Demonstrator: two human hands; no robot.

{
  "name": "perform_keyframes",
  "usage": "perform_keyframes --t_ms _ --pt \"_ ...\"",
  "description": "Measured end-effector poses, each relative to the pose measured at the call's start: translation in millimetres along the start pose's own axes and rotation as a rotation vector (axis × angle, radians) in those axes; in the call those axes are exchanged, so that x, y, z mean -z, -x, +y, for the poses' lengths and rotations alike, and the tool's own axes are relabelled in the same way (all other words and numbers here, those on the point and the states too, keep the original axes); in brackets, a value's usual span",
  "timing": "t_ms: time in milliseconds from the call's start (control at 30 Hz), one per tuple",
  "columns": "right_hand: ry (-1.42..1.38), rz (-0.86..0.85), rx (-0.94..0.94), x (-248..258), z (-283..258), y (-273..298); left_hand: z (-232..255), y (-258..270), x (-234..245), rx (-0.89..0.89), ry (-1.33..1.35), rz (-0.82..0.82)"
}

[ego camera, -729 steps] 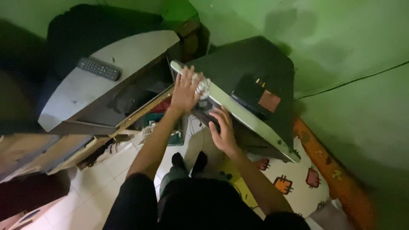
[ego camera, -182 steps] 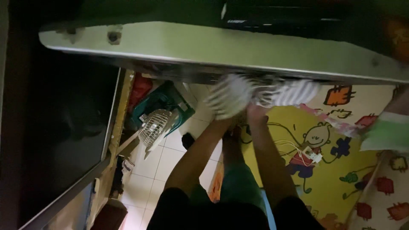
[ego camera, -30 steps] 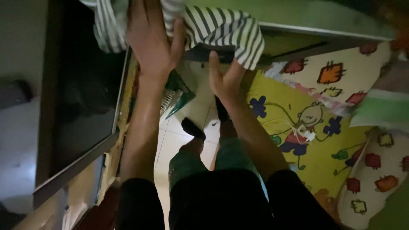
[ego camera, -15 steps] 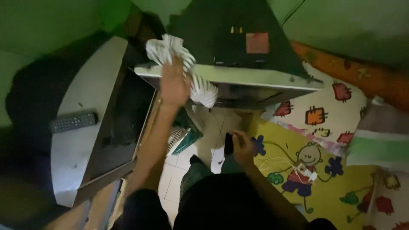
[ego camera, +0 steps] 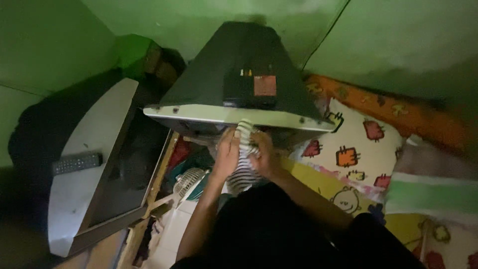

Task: The person wipes the back and top surfaces of a television with a cloth, then turns the television around and continues wiping the front screen and the surrounding frame.

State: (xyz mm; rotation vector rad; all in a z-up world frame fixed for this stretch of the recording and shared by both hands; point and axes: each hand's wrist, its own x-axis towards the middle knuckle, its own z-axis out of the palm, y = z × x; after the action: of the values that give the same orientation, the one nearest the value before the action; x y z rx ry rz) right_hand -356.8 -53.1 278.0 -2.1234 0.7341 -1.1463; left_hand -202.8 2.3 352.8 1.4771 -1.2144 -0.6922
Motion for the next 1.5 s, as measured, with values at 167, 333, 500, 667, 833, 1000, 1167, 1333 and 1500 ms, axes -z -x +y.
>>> perform_keyframes --t_ms 167,333,500,667,833,1000,1167,1333,1500 --pt "-0.067 0.113 -1.029 91 55 -37 -10 -27 7 -0.130 -0.063 0.126" --pt "0.441 -0.123 -0.616 170 69 -75 -20 -53 15 0.068 -0.132 0.262" --pt "0.728 -0.267 -0.365 108 66 -67 -18 -85 11 -0.090 -0.313 0.247" --pt "0.775 -0.183 -0.121 101 55 -46 -42 -82 15 -0.122 -0.543 0.292" --pt "0.543 0.085 -0.028 152 87 -36 -84 -56 61 0.019 -1.042 0.250" --pt "0.708 0.220 0.011 112 95 3 -100 -29 102 -0.074 -0.910 0.173" --pt "0.493 0.014 0.051 18 48 -10 -111 -30 137 -0.143 -0.811 0.250" --pt "0.375 -0.285 0.261 -85 -8 -74 -129 -28 173 -0.204 -0.558 0.170" --pt "0.271 -0.321 0.310 -178 -39 -144 -135 -24 177 -0.138 -0.266 0.212"
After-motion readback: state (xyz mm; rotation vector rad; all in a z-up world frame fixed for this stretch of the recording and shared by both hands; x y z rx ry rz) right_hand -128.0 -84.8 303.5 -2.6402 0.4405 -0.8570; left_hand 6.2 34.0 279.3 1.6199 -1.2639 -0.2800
